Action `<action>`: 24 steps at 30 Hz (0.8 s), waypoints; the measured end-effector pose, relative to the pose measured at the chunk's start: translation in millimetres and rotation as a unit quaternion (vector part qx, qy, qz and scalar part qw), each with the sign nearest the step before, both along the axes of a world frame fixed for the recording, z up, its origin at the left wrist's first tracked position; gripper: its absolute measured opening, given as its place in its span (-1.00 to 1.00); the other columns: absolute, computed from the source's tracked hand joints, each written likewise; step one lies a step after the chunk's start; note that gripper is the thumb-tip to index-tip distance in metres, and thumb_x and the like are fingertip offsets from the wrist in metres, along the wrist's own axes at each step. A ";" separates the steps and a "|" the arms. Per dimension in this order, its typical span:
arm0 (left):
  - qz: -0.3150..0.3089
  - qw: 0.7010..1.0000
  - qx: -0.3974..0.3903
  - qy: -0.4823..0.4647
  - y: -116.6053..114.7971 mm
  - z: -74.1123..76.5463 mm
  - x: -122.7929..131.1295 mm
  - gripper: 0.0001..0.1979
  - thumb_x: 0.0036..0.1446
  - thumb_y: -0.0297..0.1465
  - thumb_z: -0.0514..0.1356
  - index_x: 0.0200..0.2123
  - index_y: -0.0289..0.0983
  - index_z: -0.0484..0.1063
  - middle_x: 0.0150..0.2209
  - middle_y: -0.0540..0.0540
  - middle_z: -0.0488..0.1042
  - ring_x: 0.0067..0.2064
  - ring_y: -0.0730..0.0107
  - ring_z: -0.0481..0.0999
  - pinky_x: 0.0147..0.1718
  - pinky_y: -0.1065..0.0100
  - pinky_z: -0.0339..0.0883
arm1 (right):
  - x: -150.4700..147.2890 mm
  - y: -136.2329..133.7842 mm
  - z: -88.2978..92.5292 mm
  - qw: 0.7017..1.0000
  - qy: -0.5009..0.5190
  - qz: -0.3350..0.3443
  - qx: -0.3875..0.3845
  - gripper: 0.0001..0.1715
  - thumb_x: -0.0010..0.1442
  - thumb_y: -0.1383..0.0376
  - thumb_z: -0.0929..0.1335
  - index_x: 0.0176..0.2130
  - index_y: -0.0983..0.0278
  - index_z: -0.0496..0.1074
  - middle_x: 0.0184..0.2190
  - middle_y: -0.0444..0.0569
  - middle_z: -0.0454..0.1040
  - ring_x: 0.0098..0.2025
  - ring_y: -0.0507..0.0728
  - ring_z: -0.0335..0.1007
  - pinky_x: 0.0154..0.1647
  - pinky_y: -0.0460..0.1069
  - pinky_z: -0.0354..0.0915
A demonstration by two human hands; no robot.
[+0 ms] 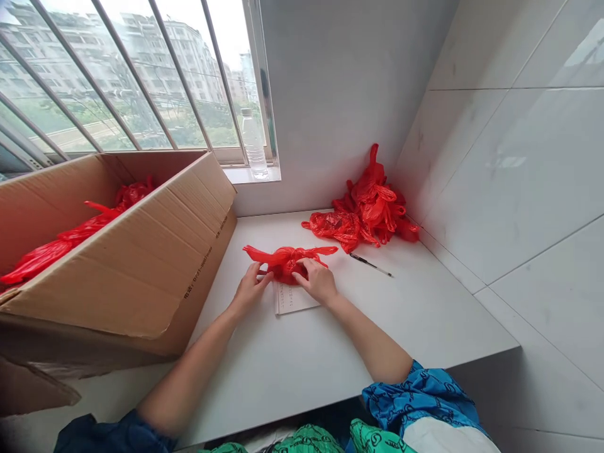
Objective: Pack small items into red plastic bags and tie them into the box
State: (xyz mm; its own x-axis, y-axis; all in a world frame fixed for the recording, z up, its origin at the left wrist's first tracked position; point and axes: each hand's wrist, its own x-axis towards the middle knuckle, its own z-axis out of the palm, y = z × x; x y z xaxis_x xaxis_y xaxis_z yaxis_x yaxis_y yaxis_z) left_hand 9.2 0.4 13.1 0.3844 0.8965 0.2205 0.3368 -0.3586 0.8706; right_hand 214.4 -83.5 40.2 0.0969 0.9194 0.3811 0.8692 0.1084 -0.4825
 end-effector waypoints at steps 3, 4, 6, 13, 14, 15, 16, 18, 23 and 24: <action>0.004 1.000 -0.017 0.013 -2.1 -6.9 4.6 -0.67 0.17 -0.15 0.17 -0.23 -0.31 0.49 -0.29 -0.12 0.52 -0.29 0.23 0.52 -0.36 0.30 0.37 | 0.1 2.8 -8.9 1.000 0.005 0.014 0.003 -0.71 0.25 0.22 0.36 -0.01 0.19 0.42 -0.10 -0.01 0.54 -0.12 0.19 0.47 -0.17 0.07 0.37; 0.003 1.000 -0.022 0.015 -2.8 -7.2 2.4 -0.67 0.16 -0.13 0.17 -0.29 -0.31 0.49 -0.36 -0.10 0.51 -0.32 0.23 0.51 -0.38 0.31 0.35 | 2.2 3.4 -9.6 1.000 0.017 0.022 0.008 -0.71 0.25 0.24 0.35 -0.02 0.19 0.42 -0.09 -0.01 0.53 -0.11 0.19 0.46 -0.15 0.07 0.37; -0.013 1.000 -0.027 0.008 -3.6 -4.5 -5.7 -0.66 0.15 -0.12 0.16 -0.33 -0.30 0.49 -0.37 -0.08 0.52 -0.30 0.24 0.51 -0.37 0.33 0.35 | 8.1 3.6 -8.1 0.998 0.041 0.038 0.020 -0.74 0.24 0.30 0.33 -0.04 0.17 0.44 -0.12 -0.04 0.54 -0.09 0.18 0.45 -0.08 0.09 0.35; -0.212 0.974 -0.080 0.019 -0.1 11.6 -29.3 -0.58 0.20 -0.05 0.15 -0.44 -0.29 0.48 -0.45 -0.04 0.52 -0.37 0.37 0.47 -0.38 0.41 0.33 | 16.7 -2.6 2.5 0.996 0.052 0.024 0.064 -0.68 0.22 0.45 0.24 -0.15 0.16 0.49 -0.21 -0.08 0.55 -0.15 0.17 0.44 0.05 0.14 0.23; -0.181 0.981 -0.067 0.010 0.0 12.3 -28.5 -0.57 0.21 -0.04 0.13 -0.44 -0.28 0.47 -0.44 -0.05 0.52 -0.37 0.37 0.47 -0.37 0.40 0.33 | 14.2 -3.3 2.9 0.996 0.055 0.016 0.075 -0.71 0.24 0.41 0.25 -0.14 0.16 0.48 -0.19 -0.07 0.55 -0.12 0.18 0.44 0.06 0.14 0.22; -0.135 0.989 -0.050 -0.006 -0.6 12.6 -26.5 -0.57 0.23 -0.04 0.11 -0.41 -0.28 0.47 -0.40 -0.06 0.53 -0.34 0.36 0.48 -0.35 0.40 0.33 | 11.0 -3.9 2.8 0.995 0.059 0.011 0.085 -0.75 0.27 0.37 0.26 -0.13 0.16 0.47 -0.14 -0.05 0.54 -0.08 0.19 0.44 0.06 0.14 0.22; -0.088 0.995 -0.034 -0.024 -1.9 12.7 -23.7 -0.59 0.24 -0.05 0.10 -0.36 -0.27 0.47 -0.34 -0.07 0.54 -0.30 0.35 0.49 -0.32 0.39 0.34 | 7.2 -4.2 2.2 0.994 0.060 0.010 0.092 -0.77 0.30 0.31 0.27 -0.09 0.16 0.46 -0.10 -0.03 0.53 -0.04 0.21 0.42 0.07 0.15 0.23; -0.026 0.998 -0.012 -0.050 -7.1 12.5 -16.3 -0.63 0.27 -0.08 0.08 -0.20 -0.25 0.47 -0.17 -0.10 0.54 -0.22 0.34 0.50 -0.28 0.37 0.36 | -1.1 -4.6 -0.5 0.994 0.052 0.022 0.094 -0.71 0.31 0.22 0.30 0.02 0.16 0.42 -0.02 0.00 0.50 0.02 0.23 0.39 0.08 0.15 0.25; -0.106 0.994 0.012 -0.032 -24.0 8.7 -2.6 -0.61 0.28 -0.18 0.12 0.12 -0.15 0.39 0.04 -0.13 0.47 -0.12 0.32 0.50 -0.27 0.35 0.41 | -15.7 -5.5 -8.3 0.995 0.016 0.075 0.067 -0.57 0.33 0.20 0.31 0.16 0.18 0.32 -0.08 0.02 0.52 -0.03 0.23 0.41 0.09 0.17 0.25; -0.114 0.993 0.021 -0.020 -25.6 7.5 -1.8 -0.63 0.28 -0.20 0.13 0.11 -0.16 0.41 0.00 -0.13 0.49 -0.12 0.31 0.50 -0.28 0.35 0.40 | -16.6 -5.7 -8.8 0.995 0.016 0.074 0.066 -0.57 0.33 0.20 0.31 0.17 0.18 0.32 -0.11 0.01 0.52 -0.05 0.23 0.41 0.08 0.17 0.26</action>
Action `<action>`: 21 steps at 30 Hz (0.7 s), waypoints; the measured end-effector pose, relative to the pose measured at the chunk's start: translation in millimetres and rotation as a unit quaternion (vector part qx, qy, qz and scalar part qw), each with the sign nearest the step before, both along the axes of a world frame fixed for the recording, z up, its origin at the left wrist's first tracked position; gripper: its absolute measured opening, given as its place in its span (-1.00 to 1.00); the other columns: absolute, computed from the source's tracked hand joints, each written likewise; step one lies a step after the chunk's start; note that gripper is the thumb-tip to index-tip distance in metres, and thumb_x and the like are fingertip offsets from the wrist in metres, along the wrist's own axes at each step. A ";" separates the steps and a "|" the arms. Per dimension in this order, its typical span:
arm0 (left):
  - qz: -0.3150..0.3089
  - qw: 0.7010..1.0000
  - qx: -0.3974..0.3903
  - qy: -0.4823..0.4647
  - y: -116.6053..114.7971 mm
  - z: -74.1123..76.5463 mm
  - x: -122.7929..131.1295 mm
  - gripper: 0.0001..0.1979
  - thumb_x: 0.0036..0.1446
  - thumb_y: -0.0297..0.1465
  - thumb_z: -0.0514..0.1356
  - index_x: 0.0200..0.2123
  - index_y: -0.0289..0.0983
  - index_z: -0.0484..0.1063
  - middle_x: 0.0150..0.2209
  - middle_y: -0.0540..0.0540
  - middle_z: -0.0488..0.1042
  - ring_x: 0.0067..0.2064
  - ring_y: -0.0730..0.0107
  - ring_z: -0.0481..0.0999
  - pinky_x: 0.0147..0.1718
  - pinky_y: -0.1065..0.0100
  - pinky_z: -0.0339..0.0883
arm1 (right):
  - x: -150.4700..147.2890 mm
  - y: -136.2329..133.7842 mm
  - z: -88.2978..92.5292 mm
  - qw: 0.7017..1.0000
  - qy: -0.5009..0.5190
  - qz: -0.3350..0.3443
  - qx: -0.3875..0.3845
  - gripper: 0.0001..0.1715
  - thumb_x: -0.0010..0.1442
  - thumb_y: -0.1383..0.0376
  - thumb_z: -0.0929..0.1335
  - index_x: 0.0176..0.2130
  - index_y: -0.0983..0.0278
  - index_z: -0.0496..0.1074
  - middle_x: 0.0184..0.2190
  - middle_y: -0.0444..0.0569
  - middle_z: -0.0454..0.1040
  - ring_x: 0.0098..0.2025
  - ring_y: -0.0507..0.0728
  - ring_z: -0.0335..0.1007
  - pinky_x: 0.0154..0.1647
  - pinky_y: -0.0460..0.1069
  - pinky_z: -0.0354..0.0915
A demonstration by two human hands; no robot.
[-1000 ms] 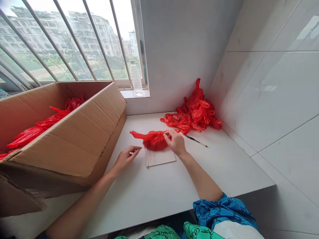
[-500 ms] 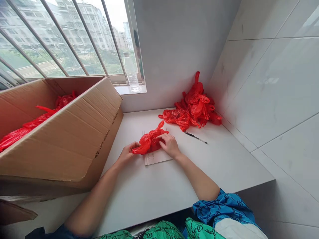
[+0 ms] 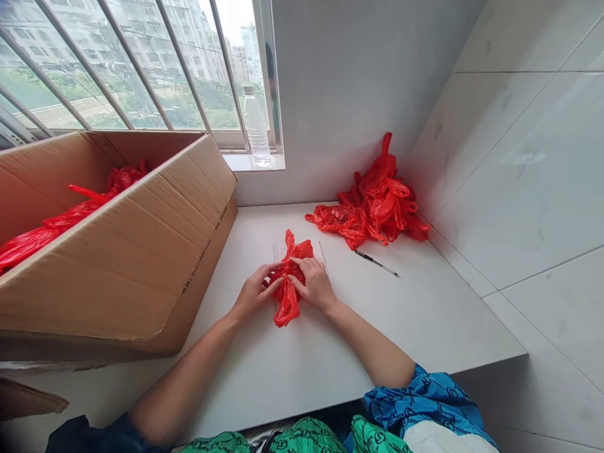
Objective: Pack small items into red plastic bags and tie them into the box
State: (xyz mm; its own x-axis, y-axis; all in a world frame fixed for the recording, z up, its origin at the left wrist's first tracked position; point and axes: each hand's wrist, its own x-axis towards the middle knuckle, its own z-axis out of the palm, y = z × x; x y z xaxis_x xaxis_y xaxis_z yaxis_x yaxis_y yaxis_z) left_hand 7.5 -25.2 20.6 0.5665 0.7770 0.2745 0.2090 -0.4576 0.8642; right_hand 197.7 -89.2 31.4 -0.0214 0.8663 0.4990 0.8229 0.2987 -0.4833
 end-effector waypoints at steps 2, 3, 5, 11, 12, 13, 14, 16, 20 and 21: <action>0.002 1.000 0.023 0.018 -0.9 -1.6 0.2 -0.68 0.27 -0.25 0.13 0.05 -0.16 0.45 -0.09 -0.12 0.52 -0.14 0.31 0.49 -0.30 0.34 0.38 | -0.2 -0.1 0.6 1.000 -0.002 -0.008 0.001 -0.57 0.34 0.18 0.31 0.17 0.17 0.32 -0.18 0.01 0.52 -0.10 0.23 0.42 0.04 0.17 0.27; 0.004 0.999 0.036 0.022 -0.5 -1.6 -0.2 -0.70 0.27 -0.27 0.12 0.03 -0.16 0.47 -0.13 -0.11 0.52 -0.16 0.31 0.48 -0.30 0.34 0.37 | 0.3 0.0 1.7 1.000 -0.011 -0.010 0.002 -0.58 0.34 0.17 0.32 0.16 0.17 0.34 -0.22 0.00 0.52 -0.12 0.23 0.41 0.03 0.17 0.27; 0.007 0.997 0.069 0.021 1.4 1.0 -1.8 -0.74 0.28 -0.30 0.11 -0.03 -0.16 0.50 -0.20 -0.09 0.53 -0.18 0.32 0.46 -0.26 0.32 0.37 | 2.4 0.2 5.6 0.999 -0.042 -0.008 0.007 -0.65 0.34 0.17 0.31 0.09 0.16 0.40 -0.28 -0.02 0.51 -0.15 0.22 0.40 0.05 0.18 0.25; 0.071 0.988 0.133 -0.018 17.7 17.8 -22.4 -0.81 0.27 -0.32 0.13 -0.25 -0.19 0.55 -0.32 -0.06 0.55 -0.20 0.30 0.44 -0.19 0.29 0.34 | 30.6 -5.3 31.0 0.994 -0.023 -0.078 0.067 -0.80 0.37 0.20 0.29 -0.27 0.16 0.45 -0.34 -0.11 0.52 -0.24 0.15 0.40 0.23 0.20 0.09; 0.102 0.987 0.123 -0.030 21.4 19.1 -27.6 -0.81 0.26 -0.30 0.14 -0.26 -0.19 0.56 -0.30 -0.07 0.55 -0.19 0.30 0.45 -0.18 0.29 0.34 | 38.0 -7.2 35.8 0.992 0.002 -0.106 0.074 -0.79 0.36 0.19 0.28 -0.30 0.17 0.44 -0.35 -0.10 0.52 -0.25 0.15 0.40 0.19 0.19 0.13; 0.132 0.985 0.107 -0.042 24.6 19.8 -32.2 -0.80 0.24 -0.28 0.15 -0.25 -0.19 0.56 -0.28 -0.07 0.56 -0.17 0.30 0.46 -0.16 0.29 0.35 | 44.6 -9.0 39.9 0.987 0.027 -0.135 0.079 -0.77 0.36 0.17 0.28 -0.31 0.18 0.42 -0.35 -0.08 0.51 -0.25 0.16 0.40 0.13 0.18 0.18; 0.157 0.982 0.085 -0.053 26.9 20.1 -35.7 -0.80 0.22 -0.25 0.17 -0.24 -0.20 0.56 -0.24 -0.08 0.57 -0.16 0.30 0.48 -0.15 0.29 0.36 | 49.4 -10.7 43.0 0.983 0.050 -0.157 0.081 -0.77 0.34 0.15 0.28 -0.32 0.18 0.41 -0.35 -0.07 0.51 -0.25 0.18 0.41 0.05 0.16 0.23; 0.167 0.983 0.035 -0.063 27.1 20.0 -37.9 -0.74 0.18 -0.20 0.20 -0.18 -0.21 0.56 -0.16 -0.10 0.57 -0.15 0.29 0.51 -0.13 0.29 0.39 | 50.4 -13.1 45.6 0.981 0.082 -0.160 0.076 -0.76 0.33 0.12 0.29 -0.32 0.18 0.41 -0.36 -0.05 0.50 -0.24 0.19 0.41 -0.06 0.12 0.28; 0.056 0.998 -0.019 -0.032 13.1 22.5 -27.9 -0.65 0.24 -0.13 0.15 -0.05 -0.21 0.52 -0.11 -0.10 0.58 -0.18 0.31 0.55 -0.21 0.33 0.43 | 20.3 -14.4 37.8 0.997 0.049 -0.039 0.038 -0.79 0.35 0.12 0.29 -0.19 0.16 0.44 -0.24 -0.04 0.53 -0.14 0.19 0.43 -0.05 0.10 0.28; 0.030 0.999 -0.019 -0.025 8.8 23.6 -25.1 -0.64 0.26 -0.12 0.14 -0.03 -0.20 0.51 -0.10 -0.10 0.58 -0.18 0.31 0.55 -0.21 0.34 0.44 | 10.8 -14.3 34.7 0.999 0.031 -0.013 0.027 -0.79 0.35 0.11 0.30 -0.14 0.14 0.44 -0.20 -0.04 0.54 -0.11 0.19 0.44 -0.04 0.10 0.27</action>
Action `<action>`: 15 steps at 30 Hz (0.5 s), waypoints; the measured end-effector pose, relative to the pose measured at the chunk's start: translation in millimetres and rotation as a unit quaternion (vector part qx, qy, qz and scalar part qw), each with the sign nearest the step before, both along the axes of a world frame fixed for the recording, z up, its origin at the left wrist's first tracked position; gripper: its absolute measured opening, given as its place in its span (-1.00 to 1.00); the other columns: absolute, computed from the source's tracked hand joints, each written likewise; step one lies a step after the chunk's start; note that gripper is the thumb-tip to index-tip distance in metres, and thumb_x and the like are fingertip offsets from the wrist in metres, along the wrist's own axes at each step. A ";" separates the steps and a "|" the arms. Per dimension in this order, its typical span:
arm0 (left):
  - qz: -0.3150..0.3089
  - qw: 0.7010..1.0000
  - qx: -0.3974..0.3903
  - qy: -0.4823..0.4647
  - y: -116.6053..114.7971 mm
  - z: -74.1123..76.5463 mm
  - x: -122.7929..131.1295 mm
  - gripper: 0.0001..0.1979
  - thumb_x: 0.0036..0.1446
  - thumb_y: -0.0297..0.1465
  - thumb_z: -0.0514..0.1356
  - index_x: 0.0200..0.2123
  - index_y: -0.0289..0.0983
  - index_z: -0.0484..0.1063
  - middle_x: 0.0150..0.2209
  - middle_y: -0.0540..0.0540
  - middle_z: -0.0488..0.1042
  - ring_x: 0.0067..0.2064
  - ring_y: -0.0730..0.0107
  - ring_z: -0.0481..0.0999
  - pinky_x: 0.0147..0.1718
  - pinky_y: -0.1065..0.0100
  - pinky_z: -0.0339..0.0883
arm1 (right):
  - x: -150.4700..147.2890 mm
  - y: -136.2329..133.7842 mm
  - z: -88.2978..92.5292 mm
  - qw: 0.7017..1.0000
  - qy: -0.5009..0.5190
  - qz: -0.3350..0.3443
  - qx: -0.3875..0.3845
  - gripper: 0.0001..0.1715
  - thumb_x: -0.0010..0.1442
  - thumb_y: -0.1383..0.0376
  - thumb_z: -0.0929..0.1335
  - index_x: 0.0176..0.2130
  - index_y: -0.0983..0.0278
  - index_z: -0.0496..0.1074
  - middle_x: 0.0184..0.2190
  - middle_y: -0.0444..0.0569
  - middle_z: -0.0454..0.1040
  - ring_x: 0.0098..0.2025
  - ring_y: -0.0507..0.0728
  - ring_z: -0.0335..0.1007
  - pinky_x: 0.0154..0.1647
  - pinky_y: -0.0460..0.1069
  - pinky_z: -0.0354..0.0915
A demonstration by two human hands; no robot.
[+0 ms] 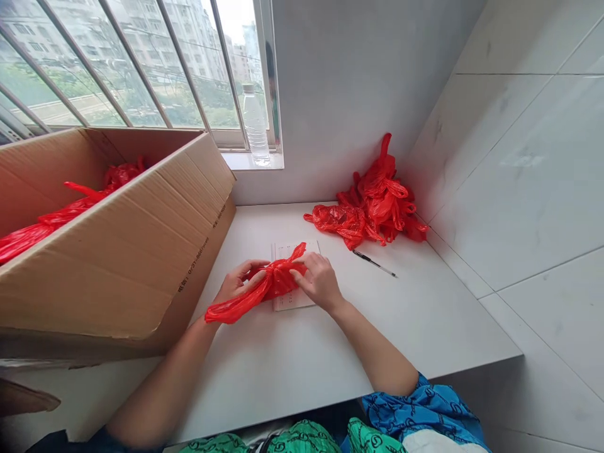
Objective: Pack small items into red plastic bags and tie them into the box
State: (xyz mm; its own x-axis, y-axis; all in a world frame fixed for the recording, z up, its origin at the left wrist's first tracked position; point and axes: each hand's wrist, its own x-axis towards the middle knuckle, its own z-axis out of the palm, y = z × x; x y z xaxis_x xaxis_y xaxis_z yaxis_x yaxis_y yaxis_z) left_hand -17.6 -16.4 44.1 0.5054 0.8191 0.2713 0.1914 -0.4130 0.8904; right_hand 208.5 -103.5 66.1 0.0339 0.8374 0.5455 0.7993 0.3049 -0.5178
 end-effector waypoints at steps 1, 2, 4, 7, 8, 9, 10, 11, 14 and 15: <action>-0.019 1.000 0.005 0.006 -3.7 1.1 2.1 -0.65 0.27 -0.13 0.14 -0.03 -0.20 0.51 -0.09 -0.10 0.58 -0.17 0.31 0.56 -0.20 0.34 0.44 | -8.2 0.1 -2.9 1.000 -0.016 0.016 -0.008 -0.78 0.34 0.10 0.31 -0.11 0.13 0.44 -0.17 -0.04 0.55 -0.10 0.20 0.44 -0.03 0.11 0.26; -0.029 0.999 0.012 0.010 -6.6 2.0 3.4 -0.66 0.27 -0.14 0.15 -0.03 -0.19 0.50 -0.09 -0.09 0.57 -0.15 0.31 0.56 -0.18 0.33 0.44 | -14.6 0.3 -5.5 0.999 -0.028 0.022 -0.013 -0.77 0.33 0.09 0.33 -0.08 0.13 0.44 -0.16 -0.05 0.56 -0.09 0.20 0.44 -0.03 0.11 0.26; -0.034 0.999 0.028 0.016 -9.9 3.3 3.9 -0.70 0.27 -0.16 0.17 -0.05 -0.18 0.51 -0.07 -0.08 0.57 -0.09 0.29 0.55 -0.10 0.32 0.43 | -21.5 0.5 -9.6 0.999 -0.035 0.019 -0.017 -0.74 0.31 0.07 0.35 -0.07 0.13 0.44 -0.17 -0.05 0.57 -0.10 0.21 0.45 -0.05 0.11 0.24; -0.038 0.998 0.043 0.021 -11.6 3.4 3.1 -0.72 0.27 -0.16 0.17 -0.08 -0.17 0.51 -0.09 -0.07 0.57 -0.07 0.28 0.55 -0.07 0.30 0.43 | -22.4 0.5 -13.5 0.999 -0.037 0.011 -0.021 -0.70 0.30 0.05 0.36 -0.05 0.15 0.43 -0.17 -0.03 0.58 -0.11 0.22 0.45 -0.04 0.12 0.22; -0.038 0.998 0.046 0.022 -12.0 3.1 3.3 -0.73 0.27 -0.16 0.16 -0.09 -0.17 0.52 -0.11 -0.07 0.57 -0.09 0.28 0.55 -0.09 0.30 0.43 | -22.1 0.6 -14.3 0.999 -0.040 0.012 -0.022 -0.71 0.31 0.06 0.36 -0.05 0.15 0.44 -0.18 -0.03 0.58 -0.12 0.22 0.45 -0.04 0.12 0.21; -0.037 0.998 0.051 0.024 -12.5 2.9 3.8 -0.74 0.27 -0.16 0.16 -0.12 -0.17 0.52 -0.14 -0.07 0.58 -0.13 0.29 0.56 -0.12 0.31 0.44 | -21.8 0.8 -14.6 0.999 -0.045 0.015 -0.022 -0.74 0.32 0.08 0.35 -0.07 0.15 0.45 -0.20 -0.04 0.58 -0.14 0.21 0.45 -0.04 0.12 0.20; -0.031 0.997 0.059 0.026 -13.0 2.7 4.4 -0.75 0.27 -0.17 0.16 -0.16 -0.18 0.53 -0.19 -0.06 0.58 -0.17 0.30 0.56 -0.16 0.32 0.44 | -21.5 1.0 -14.4 0.998 -0.053 0.018 -0.020 -0.79 0.34 0.11 0.33 -0.11 0.14 0.46 -0.23 -0.06 0.58 -0.16 0.20 0.45 -0.04 0.12 0.19; -0.022 0.997 0.070 0.028 -13.3 2.7 4.9 -0.75 0.27 -0.17 0.17 -0.21 -0.19 0.53 -0.24 -0.05 0.58 -0.22 0.32 0.55 -0.20 0.34 0.43 | -20.9 1.2 -13.5 0.998 -0.061 0.021 -0.017 -0.82 0.36 0.14 0.32 -0.16 0.14 0.47 -0.27 -0.07 0.57 -0.18 0.18 0.44 -0.04 0.11 0.18; 0.022 0.994 0.103 0.024 -9.7 2.9 3.6 -0.75 0.27 -0.19 0.17 -0.30 -0.22 0.52 -0.33 -0.03 0.57 -0.30 0.37 0.52 -0.27 0.37 0.38 | -12.5 1.3 -5.4 0.997 -0.078 0.008 0.006 -0.78 0.39 0.18 0.29 -0.25 0.14 0.48 -0.36 -0.12 0.54 -0.25 0.13 0.41 -0.03 0.10 0.13; 0.045 0.993 0.106 0.013 -6.4 2.5 1.7 -0.75 0.27 -0.19 0.17 -0.31 -0.23 0.52 -0.33 -0.02 0.57 -0.30 0.38 0.52 -0.27 0.38 0.38 | -6.5 0.9 -1.3 0.997 -0.078 -0.005 0.017 -0.78 0.39 0.18 0.29 -0.27 0.14 0.48 -0.37 -0.12 0.53 -0.26 0.13 0.41 -0.02 0.11 0.12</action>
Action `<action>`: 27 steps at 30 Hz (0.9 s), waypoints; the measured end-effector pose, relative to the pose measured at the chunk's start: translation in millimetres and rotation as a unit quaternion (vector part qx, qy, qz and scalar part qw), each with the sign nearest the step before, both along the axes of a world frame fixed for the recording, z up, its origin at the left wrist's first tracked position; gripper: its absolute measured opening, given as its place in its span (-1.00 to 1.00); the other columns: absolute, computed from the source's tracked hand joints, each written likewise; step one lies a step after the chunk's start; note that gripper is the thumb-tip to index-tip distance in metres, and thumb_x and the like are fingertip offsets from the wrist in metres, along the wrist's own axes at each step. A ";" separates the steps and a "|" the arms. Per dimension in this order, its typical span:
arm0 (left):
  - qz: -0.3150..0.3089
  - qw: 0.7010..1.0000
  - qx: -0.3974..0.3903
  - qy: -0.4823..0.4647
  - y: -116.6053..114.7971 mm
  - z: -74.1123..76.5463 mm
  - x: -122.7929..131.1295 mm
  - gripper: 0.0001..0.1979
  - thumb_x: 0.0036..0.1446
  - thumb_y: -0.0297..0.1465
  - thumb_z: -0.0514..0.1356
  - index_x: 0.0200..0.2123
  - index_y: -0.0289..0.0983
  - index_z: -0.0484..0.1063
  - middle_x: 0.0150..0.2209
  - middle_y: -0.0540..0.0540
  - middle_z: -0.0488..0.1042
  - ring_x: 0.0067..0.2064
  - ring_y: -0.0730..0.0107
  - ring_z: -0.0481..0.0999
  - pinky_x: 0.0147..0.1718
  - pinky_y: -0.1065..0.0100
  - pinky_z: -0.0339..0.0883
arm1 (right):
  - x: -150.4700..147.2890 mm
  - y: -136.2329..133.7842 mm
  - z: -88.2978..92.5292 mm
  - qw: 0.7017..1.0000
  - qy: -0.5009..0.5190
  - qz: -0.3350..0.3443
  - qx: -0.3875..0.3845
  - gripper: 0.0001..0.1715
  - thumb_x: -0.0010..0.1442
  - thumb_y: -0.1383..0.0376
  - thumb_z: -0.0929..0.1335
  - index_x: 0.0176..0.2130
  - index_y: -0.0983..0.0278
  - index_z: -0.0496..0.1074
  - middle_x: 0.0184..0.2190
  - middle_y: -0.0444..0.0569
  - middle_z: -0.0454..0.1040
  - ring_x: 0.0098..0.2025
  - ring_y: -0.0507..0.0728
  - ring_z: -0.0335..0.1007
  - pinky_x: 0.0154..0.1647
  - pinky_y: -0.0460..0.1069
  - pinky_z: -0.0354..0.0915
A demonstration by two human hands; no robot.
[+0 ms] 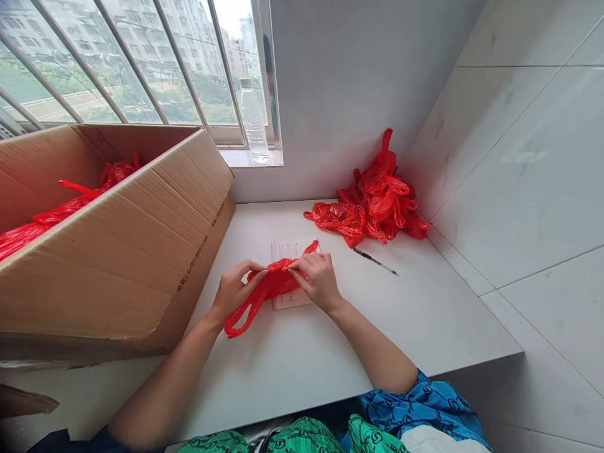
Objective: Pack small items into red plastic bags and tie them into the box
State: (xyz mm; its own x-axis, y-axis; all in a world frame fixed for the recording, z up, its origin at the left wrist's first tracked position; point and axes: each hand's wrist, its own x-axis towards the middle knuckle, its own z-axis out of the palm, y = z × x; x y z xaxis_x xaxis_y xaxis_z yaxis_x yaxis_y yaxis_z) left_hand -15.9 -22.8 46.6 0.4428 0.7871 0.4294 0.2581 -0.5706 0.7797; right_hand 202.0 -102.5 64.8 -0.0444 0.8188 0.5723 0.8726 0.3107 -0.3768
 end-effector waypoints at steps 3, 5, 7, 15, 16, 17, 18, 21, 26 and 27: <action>0.087 0.993 -0.015 -0.078 14.7 -3.6 -8.8 -0.75 0.23 -0.19 0.21 -0.30 -0.25 0.52 -0.32 -0.03 0.57 -0.25 0.35 0.54 -0.21 0.37 0.40 | 24.6 -2.5 13.0 0.996 0.039 -0.068 0.041 -0.79 0.35 0.19 0.30 -0.31 0.17 0.45 -0.38 -0.11 0.53 -0.28 0.14 0.40 0.00 0.12 0.13; 0.119 0.986 -0.032 -0.114 23.1 -6.7 -13.7 -0.73 0.21 -0.16 0.22 -0.30 -0.27 0.50 -0.32 -0.05 0.57 -0.23 0.32 0.56 -0.15 0.33 0.42 | 39.5 -4.9 19.5 0.990 0.083 -0.101 0.044 -0.81 0.31 0.19 0.32 -0.35 0.17 0.42 -0.38 -0.11 0.52 -0.28 0.16 0.41 0.00 0.12 0.15; 0.117 0.986 -0.036 -0.116 24.9 -7.5 -14.8 -0.73 0.22 -0.16 0.20 -0.26 -0.27 0.50 -0.26 -0.08 0.57 -0.17 0.28 0.56 -0.08 0.27 0.42 | 46.3 -7.4 22.9 0.990 0.110 -0.087 0.018 -0.85 0.26 0.20 0.34 -0.35 0.18 0.39 -0.33 -0.10 0.51 -0.23 0.17 0.42 0.02 0.12 0.18; 0.003 0.987 0.161 0.023 -12.5 8.2 6.0 -0.73 0.26 -0.29 0.19 0.02 -0.15 0.43 0.04 -0.09 0.50 0.08 0.22 0.45 0.10 0.15 0.26 | 8.1 -8.3 13.2 0.998 0.050 0.015 -0.045 -0.62 0.22 0.09 0.41 -0.02 0.16 0.40 -0.14 -0.04 0.54 -0.04 0.22 0.41 0.10 0.14 0.18; -0.010 0.978 0.197 0.060 -14.3 7.7 8.2 -0.77 0.25 -0.30 0.21 -0.03 -0.14 0.46 -0.01 -0.07 0.52 0.03 0.23 0.48 0.07 0.15 0.25 | 4.2 -7.4 11.2 0.998 0.025 0.024 -0.043 -0.69 0.23 0.11 0.41 -0.05 0.16 0.43 -0.19 -0.05 0.55 -0.09 0.20 0.42 0.10 0.13 0.17; -0.015 0.970 0.227 0.086 -14.5 6.6 9.5 -0.84 0.25 -0.33 0.21 -0.09 -0.13 0.49 -0.08 -0.04 0.56 -0.05 0.26 0.50 0.04 0.16 0.24 | 1.9 -6.6 9.5 0.999 0.006 0.030 -0.041 -0.79 0.26 0.14 0.39 -0.11 0.15 0.46 -0.24 -0.07 0.54 -0.13 0.17 0.42 0.10 0.13 0.16; -0.009 0.964 0.247 0.099 -13.4 5.3 9.8 -0.89 0.27 -0.36 0.19 -0.16 -0.14 0.50 -0.17 -0.01 0.57 -0.13 0.30 0.52 0.01 0.18 0.24 | 1.3 -5.9 8.4 0.999 0.000 0.029 -0.037 -0.87 0.29 0.18 0.36 -0.17 0.15 0.47 -0.29 -0.09 0.53 -0.18 0.15 0.41 0.09 0.13 0.15; 0.038 0.966 0.240 0.088 -4.6 3.7 3.8 -0.84 0.32 -0.40 0.13 -0.28 -0.18 0.51 -0.35 0.03 0.55 -0.33 0.42 0.49 -0.06 0.22 0.23 | 10.9 -5.4 8.9 0.997 0.071 -0.010 -0.018 -0.86 0.31 0.26 0.31 -0.29 0.17 0.45 -0.38 -0.13 0.49 -0.25 0.12 0.38 0.09 0.12 0.16; 0.161 0.977 0.127 -0.053 8.4 9.3 -12.6 -0.81 0.32 -0.29 0.14 -0.13 -0.22 0.49 -0.30 -0.03 0.49 -0.30 0.42 0.45 -0.20 0.33 0.31 | 41.0 -7.8 18.9 0.945 0.316 -0.086 -0.006 -0.85 0.25 0.17 0.29 -0.26 0.20 0.34 -0.31 -0.08 0.44 -0.20 0.15 0.39 -0.08 0.06 0.31; 0.166 0.978 0.100 -0.079 8.1 10.1 -13.1 -0.77 0.31 -0.27 0.14 -0.06 -0.22 0.48 -0.28 -0.04 0.47 -0.25 0.41 0.46 -0.19 0.34 0.33 | 42.8 -8.8 21.1 0.939 0.336 -0.074 -0.011 -0.84 0.24 0.16 0.30 -0.23 0.20 0.34 -0.27 -0.06 0.44 -0.16 0.16 0.39 -0.05 0.06 0.31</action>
State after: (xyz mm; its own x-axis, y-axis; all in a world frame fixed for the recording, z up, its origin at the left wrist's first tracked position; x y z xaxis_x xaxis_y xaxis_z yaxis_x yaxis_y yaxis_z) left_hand -29.0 -14.6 56.7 0.0931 0.7699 0.6313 0.3397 -0.6206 0.7068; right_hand 244.8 -111.4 85.9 0.4354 0.7995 0.4139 0.4691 0.1909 -0.8623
